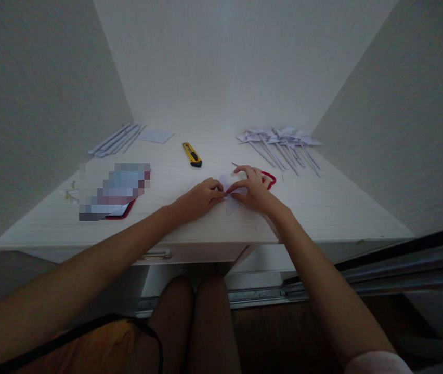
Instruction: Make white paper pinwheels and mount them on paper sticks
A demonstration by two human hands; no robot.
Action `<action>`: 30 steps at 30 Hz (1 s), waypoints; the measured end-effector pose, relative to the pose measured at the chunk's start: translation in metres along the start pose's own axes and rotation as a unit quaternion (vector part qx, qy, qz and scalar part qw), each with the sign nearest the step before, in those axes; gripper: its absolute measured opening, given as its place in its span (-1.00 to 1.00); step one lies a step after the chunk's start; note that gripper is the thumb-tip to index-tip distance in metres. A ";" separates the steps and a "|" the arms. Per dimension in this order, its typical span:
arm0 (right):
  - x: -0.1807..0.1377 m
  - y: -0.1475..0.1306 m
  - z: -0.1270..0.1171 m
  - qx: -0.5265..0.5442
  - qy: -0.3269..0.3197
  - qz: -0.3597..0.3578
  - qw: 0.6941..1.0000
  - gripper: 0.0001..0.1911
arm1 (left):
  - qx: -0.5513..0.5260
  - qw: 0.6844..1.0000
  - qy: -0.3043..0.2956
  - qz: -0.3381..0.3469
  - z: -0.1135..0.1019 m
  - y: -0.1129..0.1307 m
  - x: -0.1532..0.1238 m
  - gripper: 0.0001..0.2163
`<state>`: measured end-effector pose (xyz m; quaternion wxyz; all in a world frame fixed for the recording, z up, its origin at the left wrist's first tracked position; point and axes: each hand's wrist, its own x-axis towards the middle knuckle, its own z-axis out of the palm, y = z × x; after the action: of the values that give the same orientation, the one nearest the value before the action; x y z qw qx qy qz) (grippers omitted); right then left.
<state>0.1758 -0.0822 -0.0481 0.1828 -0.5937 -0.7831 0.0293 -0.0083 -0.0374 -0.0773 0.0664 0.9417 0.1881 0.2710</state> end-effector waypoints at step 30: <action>0.006 -0.002 0.002 -0.012 -0.016 0.043 0.999 -0.78 | -0.022 1.000 0.001 -0.008 0.003 -0.001 0.001 -0.79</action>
<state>0.1720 -0.0767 -0.0479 0.1615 -0.6283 -0.7601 0.0369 -0.0069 -0.0362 -0.0795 0.0894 0.9383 0.1892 0.2753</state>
